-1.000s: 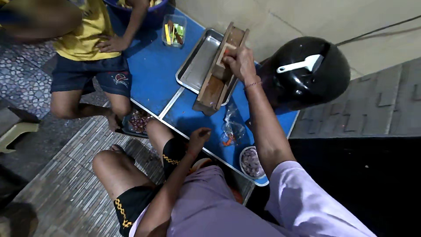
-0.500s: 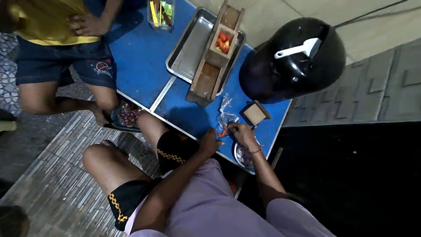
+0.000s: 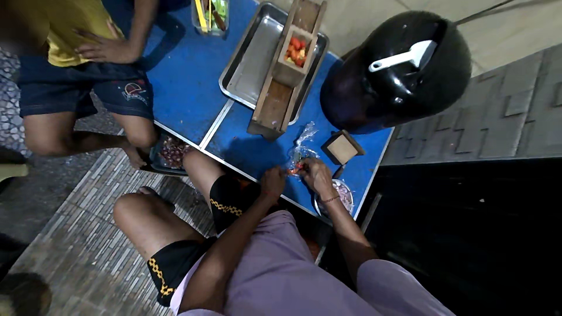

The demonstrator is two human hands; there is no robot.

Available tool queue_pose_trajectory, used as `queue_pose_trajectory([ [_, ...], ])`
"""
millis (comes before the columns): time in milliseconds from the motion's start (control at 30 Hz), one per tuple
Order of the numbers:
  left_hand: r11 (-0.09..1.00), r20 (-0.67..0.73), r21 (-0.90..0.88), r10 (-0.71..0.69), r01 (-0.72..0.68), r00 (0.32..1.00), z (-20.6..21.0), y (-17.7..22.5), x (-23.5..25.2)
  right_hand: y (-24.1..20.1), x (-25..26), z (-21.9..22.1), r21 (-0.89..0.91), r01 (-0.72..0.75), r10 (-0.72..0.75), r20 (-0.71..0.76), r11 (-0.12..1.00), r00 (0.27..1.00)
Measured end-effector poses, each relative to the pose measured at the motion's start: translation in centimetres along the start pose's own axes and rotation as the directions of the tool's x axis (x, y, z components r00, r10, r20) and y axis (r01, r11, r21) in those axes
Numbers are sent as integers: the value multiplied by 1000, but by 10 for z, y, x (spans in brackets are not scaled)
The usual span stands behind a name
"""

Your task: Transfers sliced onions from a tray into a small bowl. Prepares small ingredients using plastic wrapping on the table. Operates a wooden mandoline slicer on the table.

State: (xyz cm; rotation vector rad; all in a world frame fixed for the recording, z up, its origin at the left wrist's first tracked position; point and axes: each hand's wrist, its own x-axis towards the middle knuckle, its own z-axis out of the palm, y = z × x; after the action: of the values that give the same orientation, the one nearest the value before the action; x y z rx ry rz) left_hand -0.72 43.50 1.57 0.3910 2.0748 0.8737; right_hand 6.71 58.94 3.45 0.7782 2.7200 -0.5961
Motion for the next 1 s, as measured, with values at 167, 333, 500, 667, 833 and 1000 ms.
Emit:
queue_pose_trajectory([
  [167,1000,-19,8,-17,18,1000,-8,0,-6,2,2,7,-84,79,-90,-136,993,987],
  [333,997,-131,-65,20,-28,991,-9,-3,-11,8,-1,-10,-25,20,-22,-78,999,997],
  [500,987,-190,-111,97,-120,977,-11,1,-15,10,1,-3,-106,51,-55,-37,993,998],
  [667,954,-238,-163,211,-253,948,-11,10,-23,12,-6,-15,-2,32,-32,-133,999,991],
  [833,893,-193,-285,303,-349,933,-7,19,-13,7,-22,-51,134,82,-60,-163,988,985],
  [1000,755,-156,-518,378,-401,913,-3,32,-1,5,-26,-62,362,255,-215,-147,897,965],
])
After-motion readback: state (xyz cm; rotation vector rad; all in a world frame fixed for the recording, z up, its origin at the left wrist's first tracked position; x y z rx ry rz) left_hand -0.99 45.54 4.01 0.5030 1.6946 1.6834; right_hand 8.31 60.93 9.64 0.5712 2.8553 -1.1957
